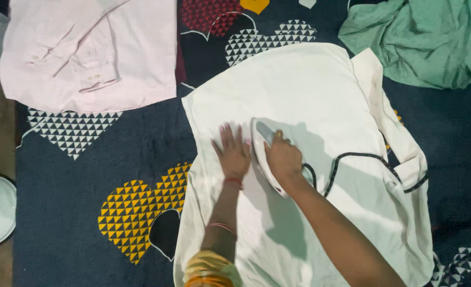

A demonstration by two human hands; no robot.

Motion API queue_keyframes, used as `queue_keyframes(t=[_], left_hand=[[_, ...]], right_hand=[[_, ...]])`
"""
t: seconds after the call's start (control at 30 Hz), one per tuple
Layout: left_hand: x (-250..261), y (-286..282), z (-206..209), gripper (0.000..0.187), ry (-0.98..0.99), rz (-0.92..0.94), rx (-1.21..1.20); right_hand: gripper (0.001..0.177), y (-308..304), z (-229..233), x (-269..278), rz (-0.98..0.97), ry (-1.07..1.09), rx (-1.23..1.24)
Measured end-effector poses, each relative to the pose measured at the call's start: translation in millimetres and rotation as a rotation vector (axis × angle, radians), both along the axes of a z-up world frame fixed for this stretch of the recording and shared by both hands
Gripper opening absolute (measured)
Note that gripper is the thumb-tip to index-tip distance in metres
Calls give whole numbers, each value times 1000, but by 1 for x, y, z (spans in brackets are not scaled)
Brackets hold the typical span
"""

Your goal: The person irons a pink shirt and a white shirt on a bed using an electric iron. They smooth the fabric with their hands, move the iron across the surface, and fold the shirts after ironing.

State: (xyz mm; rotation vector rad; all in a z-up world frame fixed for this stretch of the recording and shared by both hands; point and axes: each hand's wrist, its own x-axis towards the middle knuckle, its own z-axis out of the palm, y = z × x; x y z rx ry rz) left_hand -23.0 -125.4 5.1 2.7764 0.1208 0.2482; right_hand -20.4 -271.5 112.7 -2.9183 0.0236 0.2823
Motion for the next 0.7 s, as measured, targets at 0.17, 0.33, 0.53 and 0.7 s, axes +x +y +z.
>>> queue_keyframes(t=[0.17, 0.33, 0.53, 0.7], left_hand=[[-22, -15, 5, 58, -39, 26, -38], [-18, -12, 15, 58, -18, 31, -45], [-19, -12, 20, 58, -14, 20, -19], [-16, -12, 19, 60, 2, 25, 5]], right_hand=[[52, -40, -1, -8, -20, 33, -57], [56, -58, -8, 54, -74, -72, -20], [62, -79, -3, 33, -130, -84, 20], [60, -109, 6, 2, -176, 13, -49]])
